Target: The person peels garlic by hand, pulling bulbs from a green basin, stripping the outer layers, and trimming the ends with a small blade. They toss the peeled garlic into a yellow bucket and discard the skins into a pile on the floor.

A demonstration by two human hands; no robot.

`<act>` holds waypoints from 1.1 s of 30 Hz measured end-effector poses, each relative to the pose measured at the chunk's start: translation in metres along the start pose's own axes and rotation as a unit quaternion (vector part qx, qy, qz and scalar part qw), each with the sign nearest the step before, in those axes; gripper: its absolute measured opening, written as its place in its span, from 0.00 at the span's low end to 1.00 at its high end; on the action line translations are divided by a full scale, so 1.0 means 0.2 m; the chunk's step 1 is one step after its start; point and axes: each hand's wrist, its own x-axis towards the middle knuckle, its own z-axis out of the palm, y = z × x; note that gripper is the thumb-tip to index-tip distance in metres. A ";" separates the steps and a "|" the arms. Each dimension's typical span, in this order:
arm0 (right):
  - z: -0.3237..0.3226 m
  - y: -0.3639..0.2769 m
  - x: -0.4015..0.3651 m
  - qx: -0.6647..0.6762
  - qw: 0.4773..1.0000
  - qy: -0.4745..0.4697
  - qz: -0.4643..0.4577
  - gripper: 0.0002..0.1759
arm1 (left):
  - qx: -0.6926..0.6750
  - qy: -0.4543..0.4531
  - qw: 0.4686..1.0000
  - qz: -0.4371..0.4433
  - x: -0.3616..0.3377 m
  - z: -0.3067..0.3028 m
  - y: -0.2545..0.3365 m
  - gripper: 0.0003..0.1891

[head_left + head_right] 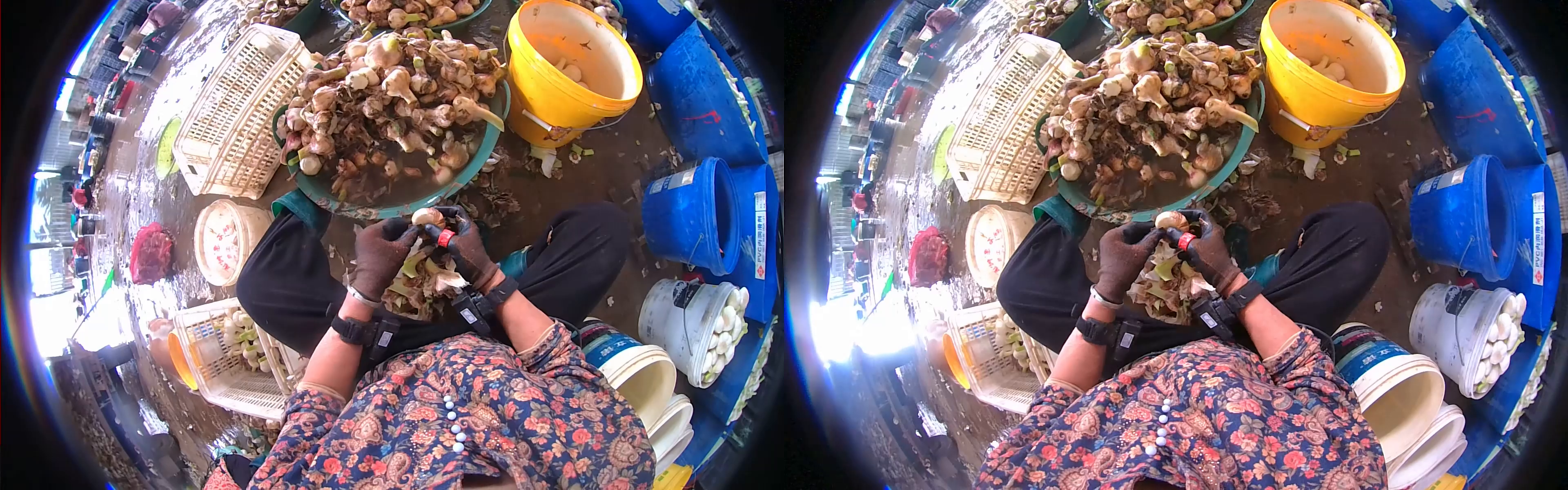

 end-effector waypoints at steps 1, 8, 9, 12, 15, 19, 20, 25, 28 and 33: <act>0.01 0.00 0.00 0.000 1.000 0.000 0.000 0.18 | 0.003 -0.012 1.000 0.008 0.01 0.00 -0.01 0.09; 0.01 0.01 -0.02 -0.007 1.000 0.009 -0.015 0.16 | -0.027 -0.029 0.998 -0.050 0.03 0.00 0.02 0.07; 0.01 0.00 -0.02 -0.011 1.000 0.011 0.003 0.16 | -0.027 -0.029 0.998 -0.050 0.04 0.00 0.02 0.07; 0.00 -0.07 -0.05 0.050 0.995 -0.025 0.077 0.16 | -0.048 -0.032 0.996 -0.063 0.06 -0.01 -0.03 0.08; 0.05 -0.11 -0.04 0.209 0.970 -0.073 0.103 0.17 | 0.089 0.048 0.994 -0.047 0.13 -0.06 -0.22 0.12; 0.02 -0.11 -0.03 0.215 0.966 -0.091 0.107 0.18 | -0.100 0.010 0.983 -0.154 0.06 -0.14 -0.01 0.15; 0.00 -0.08 -0.02 0.179 0.977 -0.064 0.099 0.18 | -0.100 0.012 0.982 -0.158 0.05 -0.13 -0.02 0.15; 0.03 -0.05 -0.03 0.011 0.998 0.027 0.064 0.17 | -0.085 -0.050 0.994 -0.052 0.04 -0.03 0.02 0.09; 0.00 0.03 -0.02 -0.048 0.997 0.027 -0.063 0.17 | -0.069 -0.062 0.995 -0.047 0.04 -0.01 0.01 0.07; -0.02 0.02 -0.03 0.028 0.999 -0.037 -0.013 0.16 | -0.079 -0.062 0.992 -0.078 0.05 -0.04 0.01 0.07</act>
